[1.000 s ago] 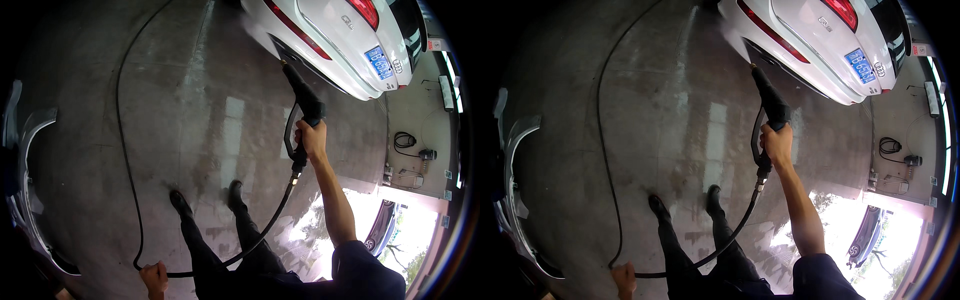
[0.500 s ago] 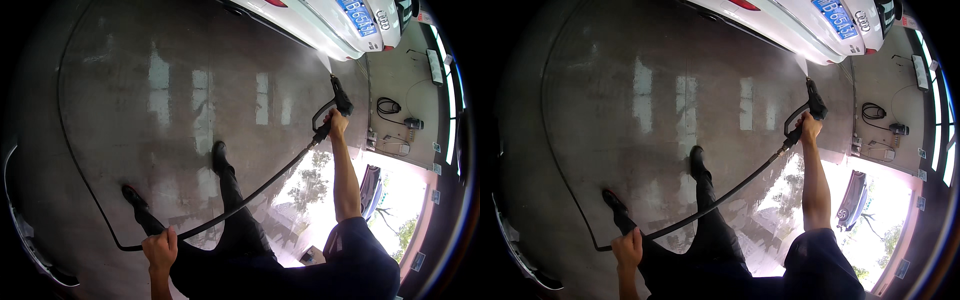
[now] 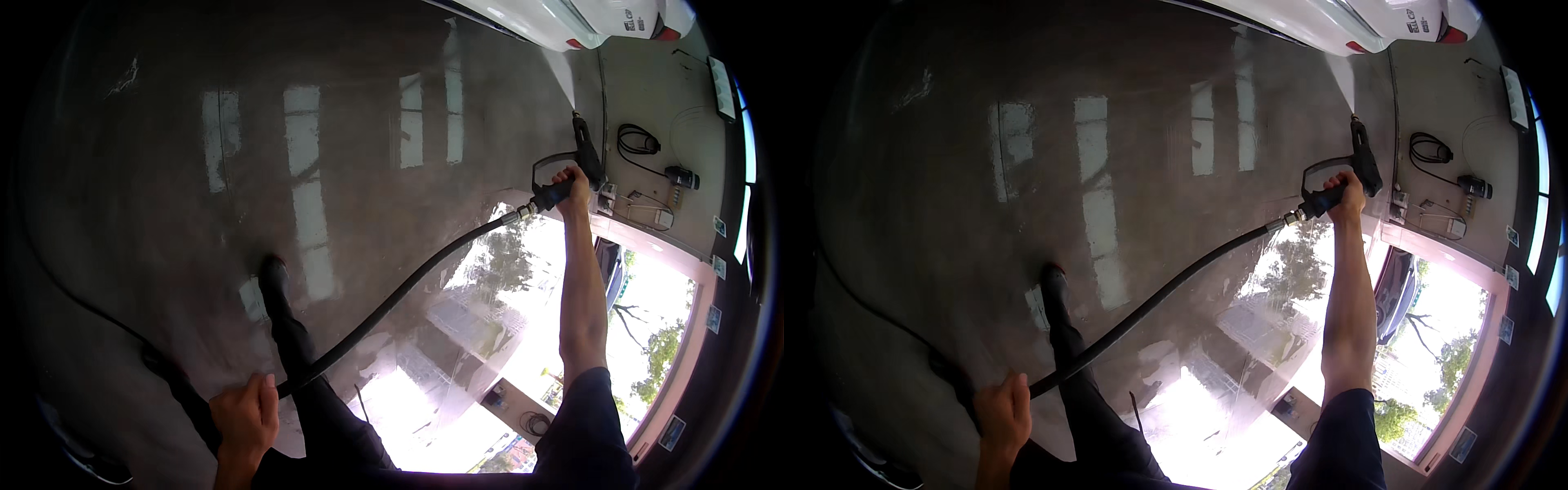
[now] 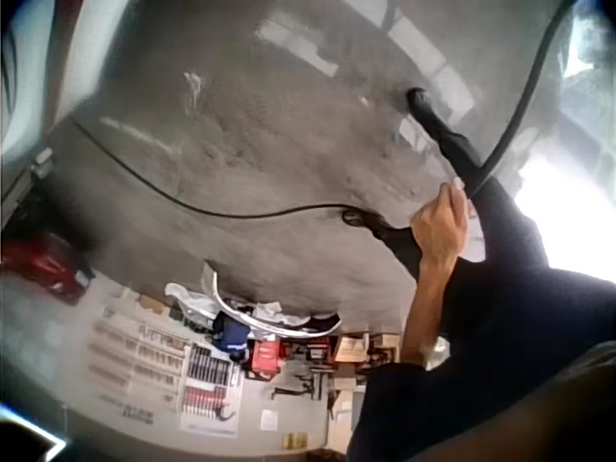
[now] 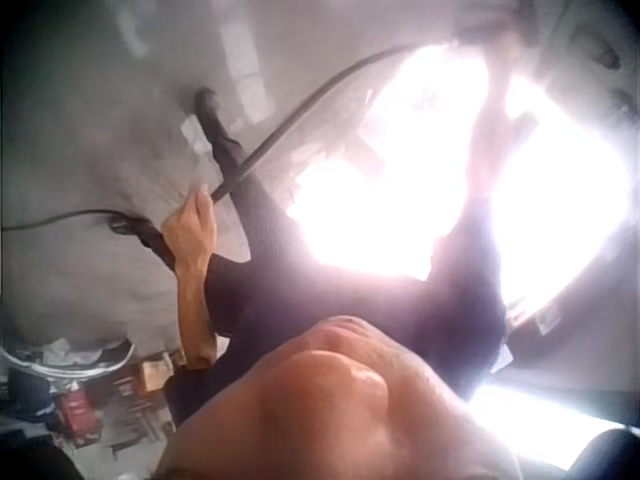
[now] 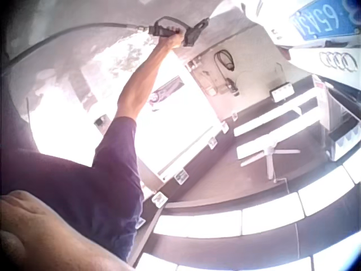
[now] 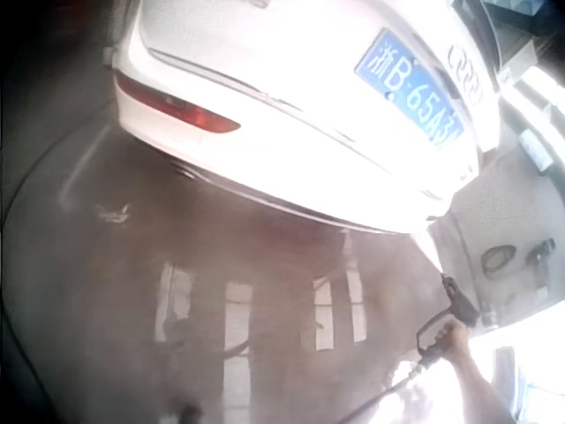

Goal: The person washes a white SUV in a garage using a high-pressure water hose. They systematically spray the vehicle's exterior, including the rear, sides, wheels, and front, and also rinse the interior door jambs after opening the doors. The person moves around the vehicle to ensure full coverage.

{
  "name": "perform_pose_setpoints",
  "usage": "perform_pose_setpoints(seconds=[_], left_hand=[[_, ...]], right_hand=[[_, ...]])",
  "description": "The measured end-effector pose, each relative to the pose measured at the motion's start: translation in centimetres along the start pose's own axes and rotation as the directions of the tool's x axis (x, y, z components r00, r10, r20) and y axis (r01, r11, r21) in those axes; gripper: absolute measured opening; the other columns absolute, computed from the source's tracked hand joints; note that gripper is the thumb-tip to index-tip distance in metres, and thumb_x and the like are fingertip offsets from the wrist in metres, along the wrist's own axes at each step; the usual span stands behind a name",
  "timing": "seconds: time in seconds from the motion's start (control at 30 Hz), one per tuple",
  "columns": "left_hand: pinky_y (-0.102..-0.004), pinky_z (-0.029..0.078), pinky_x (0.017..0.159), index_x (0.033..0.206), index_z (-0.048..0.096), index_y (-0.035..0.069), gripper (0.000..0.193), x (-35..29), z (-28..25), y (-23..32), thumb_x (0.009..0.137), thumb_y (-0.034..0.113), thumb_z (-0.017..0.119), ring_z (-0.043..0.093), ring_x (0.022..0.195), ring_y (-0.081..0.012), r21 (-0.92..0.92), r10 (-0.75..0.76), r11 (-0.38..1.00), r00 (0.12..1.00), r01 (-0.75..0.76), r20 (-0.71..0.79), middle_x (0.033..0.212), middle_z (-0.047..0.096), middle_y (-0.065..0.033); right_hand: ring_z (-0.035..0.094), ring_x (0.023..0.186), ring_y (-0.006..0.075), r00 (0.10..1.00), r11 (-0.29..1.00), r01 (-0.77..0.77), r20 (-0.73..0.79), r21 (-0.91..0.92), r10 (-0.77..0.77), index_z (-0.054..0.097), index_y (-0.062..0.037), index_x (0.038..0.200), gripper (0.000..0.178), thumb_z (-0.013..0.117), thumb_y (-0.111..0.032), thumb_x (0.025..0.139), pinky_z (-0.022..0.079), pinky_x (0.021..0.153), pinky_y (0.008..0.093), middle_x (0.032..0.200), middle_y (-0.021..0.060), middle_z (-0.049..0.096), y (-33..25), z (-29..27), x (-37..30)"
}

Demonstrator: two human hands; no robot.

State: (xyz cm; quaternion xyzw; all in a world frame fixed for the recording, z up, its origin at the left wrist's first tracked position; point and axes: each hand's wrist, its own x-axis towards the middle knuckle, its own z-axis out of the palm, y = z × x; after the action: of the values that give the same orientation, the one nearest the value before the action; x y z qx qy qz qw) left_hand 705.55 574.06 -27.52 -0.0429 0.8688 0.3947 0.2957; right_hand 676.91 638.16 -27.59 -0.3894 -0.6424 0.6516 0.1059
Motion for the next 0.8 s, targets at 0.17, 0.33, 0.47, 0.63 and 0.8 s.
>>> perform_pose_setpoints(seconds=[0.17, 0.33, 0.47, 0.63, 0.8], left_hand=[[-0.0376, 0.033, 0.038, 0.06, 0.05, 0.006, 0.038, -0.8, -5.4, 1.1, 0.095, 0.018, 0.054, 0.045, 0.035, -0.0261, -0.024, 0.083, 0.996, 0.994, -0.084, -0.069, 0.043, 0.042, -0.0097], [-0.0457, 0.037, 0.046, 0.059, 0.052, 0.001, 0.041, -8.7, -14.7, -2.4, 0.095, 0.021, 0.056, 0.05, 0.045, -0.0369, 0.054, -0.058, 0.997, 0.998, 0.058, 0.005, 0.053, 0.05, -0.0178], [-0.0437, 0.034, 0.043, 0.06, 0.055, 0.002, 0.046, -15.4, -23.8, -4.5, 0.096, 0.031, 0.058, 0.047, 0.041, -0.0335, 0.154, 0.047, 0.988, 0.98, -0.017, -0.194, 0.05, 0.049, -0.0148], [-0.037, 0.028, 0.037, 0.048, 0.051, 0.009, 0.046, -19.1, -33.7, -7.9, 0.09, 0.021, 0.064, 0.039, 0.032, -0.0241, 0.094, 0.068, 0.994, 0.971, -0.048, -0.229, 0.039, 0.039, -0.0092], [-0.0365, 0.037, 0.038, 0.053, 0.061, 0.009, 0.039, -19.7, -43.0, -4.0, 0.088, 0.024, 0.067, 0.051, 0.036, -0.0262, -0.005, 0.463, 0.878, 0.851, -0.479, -0.248, 0.042, 0.049, -0.0082]], right_hand=[[0.041, 0.059, 0.0111, 0.996, 0.986, -0.092, 0.031, 0.142, 0.088, 0.046, -0.0082, 0.074, 0.018, 0.056, -0.006, 0.089, 0.04, 0.052, 0.0259, 0.068, 0.0, 0.039, -0.2, -2.3, -2.6], [0.051, 0.054, 0.0148, 0.98, 0.975, -0.184, -0.093, -0.123, 0.174, 0.053, -0.0021, 0.081, 0.009, 0.06, -0.006, 0.086, 0.043, 0.046, 0.0299, 0.067, 0.0049, 0.049, -1.4, 3.0, -15.8], [0.052, 0.05, 0.0151, 0.967, 0.959, -0.098, -0.254, -0.265, 0.029, 0.055, -0.0021, 0.08, 0.008, 0.061, -0.006, 0.083, 0.045, 0.042, 0.0306, 0.066, 0.0051, 0.052, -7.3, 7.4, -31.9], [0.051, 0.044, 0.0133, 0.935, 0.863, 0.109, -0.243, -0.493, -0.257, 0.054, -0.0026, 0.073, 0.01, 0.059, -0.006, 0.08, 0.043, 0.041, 0.0286, 0.056, 0.0032, 0.052, -20.7, 16.2, -47.7], [0.055, 0.044, 0.0138, 0.985, 0.609, 0.145, 0.059, -0.779, -0.16, 0.058, -0.0001, 0.073, 0.007, 0.061, -0.005, 0.077, 0.042, 0.041, 0.0294, 0.055, 0.0036, 0.054, -30.6, 29.7, -61.1]])
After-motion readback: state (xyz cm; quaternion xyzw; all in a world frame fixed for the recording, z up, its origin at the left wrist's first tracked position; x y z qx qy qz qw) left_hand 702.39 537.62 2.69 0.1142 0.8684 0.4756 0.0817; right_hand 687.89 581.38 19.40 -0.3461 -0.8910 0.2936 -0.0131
